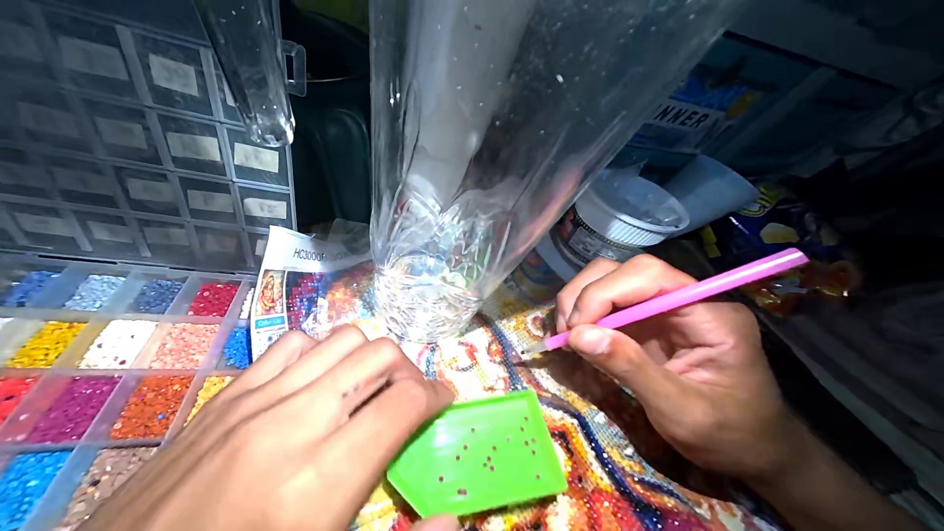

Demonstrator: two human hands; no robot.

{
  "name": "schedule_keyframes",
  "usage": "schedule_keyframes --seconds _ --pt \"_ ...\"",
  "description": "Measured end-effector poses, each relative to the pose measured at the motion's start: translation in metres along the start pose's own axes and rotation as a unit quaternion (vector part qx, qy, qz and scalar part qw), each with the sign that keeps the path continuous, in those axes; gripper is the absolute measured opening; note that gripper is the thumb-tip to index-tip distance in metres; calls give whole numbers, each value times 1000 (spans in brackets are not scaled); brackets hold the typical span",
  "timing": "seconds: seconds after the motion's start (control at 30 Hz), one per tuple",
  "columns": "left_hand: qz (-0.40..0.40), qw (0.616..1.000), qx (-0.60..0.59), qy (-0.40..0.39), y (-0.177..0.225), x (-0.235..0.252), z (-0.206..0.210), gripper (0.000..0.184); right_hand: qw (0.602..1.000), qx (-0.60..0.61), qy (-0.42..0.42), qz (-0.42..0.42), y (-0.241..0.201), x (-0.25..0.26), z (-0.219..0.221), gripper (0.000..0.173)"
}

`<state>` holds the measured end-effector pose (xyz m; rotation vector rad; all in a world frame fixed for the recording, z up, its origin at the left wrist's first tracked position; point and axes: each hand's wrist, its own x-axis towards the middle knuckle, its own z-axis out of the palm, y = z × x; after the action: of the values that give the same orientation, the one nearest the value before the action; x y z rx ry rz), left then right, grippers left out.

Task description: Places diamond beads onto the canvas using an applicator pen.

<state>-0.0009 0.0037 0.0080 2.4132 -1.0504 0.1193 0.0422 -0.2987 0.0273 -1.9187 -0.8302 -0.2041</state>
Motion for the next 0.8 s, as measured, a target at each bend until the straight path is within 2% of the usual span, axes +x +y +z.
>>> schedule_keyframes --seconds 0.13,0.3,0.4,0.5,0.73,0.8 --pt "14 1000 19 -21 1 0 0 47 1000 1 1 -9 0 0 0 5" --pt "10 1000 24 -14 0 0 -1 47 1000 5 4 -6 0 -1 0 5" --pt "7 999 37 25 -2 0 -3 48 1000 -2 0 -9 -1 -1 -1 4" --pt "5 999 46 6 -1 0 -1 47 1000 -8 0 -15 -1 -2 0 5" --pt "-3 999 44 21 0 -1 -3 49 1000 8 -6 -10 -1 -3 0 4" --pt "-6 999 44 26 0 -1 -3 50 1000 8 -20 9 -4 -4 -2 17"
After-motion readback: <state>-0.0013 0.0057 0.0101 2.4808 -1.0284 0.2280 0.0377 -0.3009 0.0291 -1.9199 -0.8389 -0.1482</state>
